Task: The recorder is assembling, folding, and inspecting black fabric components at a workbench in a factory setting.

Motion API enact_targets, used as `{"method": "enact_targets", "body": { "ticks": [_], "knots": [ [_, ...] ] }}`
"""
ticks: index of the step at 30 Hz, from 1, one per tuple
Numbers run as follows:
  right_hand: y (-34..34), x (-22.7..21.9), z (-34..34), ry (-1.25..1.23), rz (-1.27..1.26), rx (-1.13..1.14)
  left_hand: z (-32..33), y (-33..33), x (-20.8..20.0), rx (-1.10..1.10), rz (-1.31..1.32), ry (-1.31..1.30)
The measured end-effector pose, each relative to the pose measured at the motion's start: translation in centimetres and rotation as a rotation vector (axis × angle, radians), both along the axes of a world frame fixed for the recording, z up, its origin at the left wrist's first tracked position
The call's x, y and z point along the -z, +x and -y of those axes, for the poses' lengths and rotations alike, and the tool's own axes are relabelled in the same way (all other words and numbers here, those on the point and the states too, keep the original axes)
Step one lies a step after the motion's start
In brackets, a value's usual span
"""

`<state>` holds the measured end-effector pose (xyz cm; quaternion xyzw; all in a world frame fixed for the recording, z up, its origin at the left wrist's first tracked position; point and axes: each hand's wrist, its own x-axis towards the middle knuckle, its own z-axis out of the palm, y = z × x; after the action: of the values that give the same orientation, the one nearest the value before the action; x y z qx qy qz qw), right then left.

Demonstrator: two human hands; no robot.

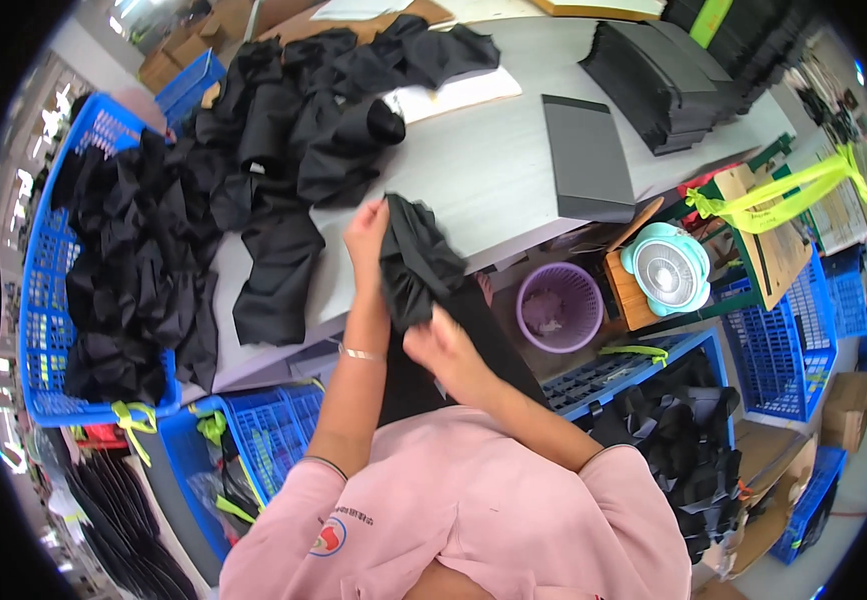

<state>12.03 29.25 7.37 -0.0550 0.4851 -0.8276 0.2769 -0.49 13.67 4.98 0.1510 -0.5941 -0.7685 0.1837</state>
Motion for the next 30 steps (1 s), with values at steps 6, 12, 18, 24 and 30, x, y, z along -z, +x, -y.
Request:
{"method": "enact_targets", "body": {
  "ticks": [6,12,18,24,30],
  "knots": [
    [4.1,5.2,-7.4,-0.146,0.259,-0.019,2.1,1.3,-0.7,0.011,-0.091,0.164],
    [0.6,6.1,-7.3,0.088,0.135,0.428,-0.1,5.3,-1.3,-0.055,-0.043,0.149],
    [-2.3,1.1,-2.6,0.789,-0.520,0.367,-4.9,10.6,-2.1,0.271,0.005,-0.024],
    [-3.1,3.1,-6.2,0.270,0.070,0.244,-6.3,15.1,-2.1,0.570,0.061,-0.099],
    [0.5,2.8,-11.3,0.057,0.150,0.127,-3.0,13.0,1.2,0.506,0.191,0.371]
  ]
}}
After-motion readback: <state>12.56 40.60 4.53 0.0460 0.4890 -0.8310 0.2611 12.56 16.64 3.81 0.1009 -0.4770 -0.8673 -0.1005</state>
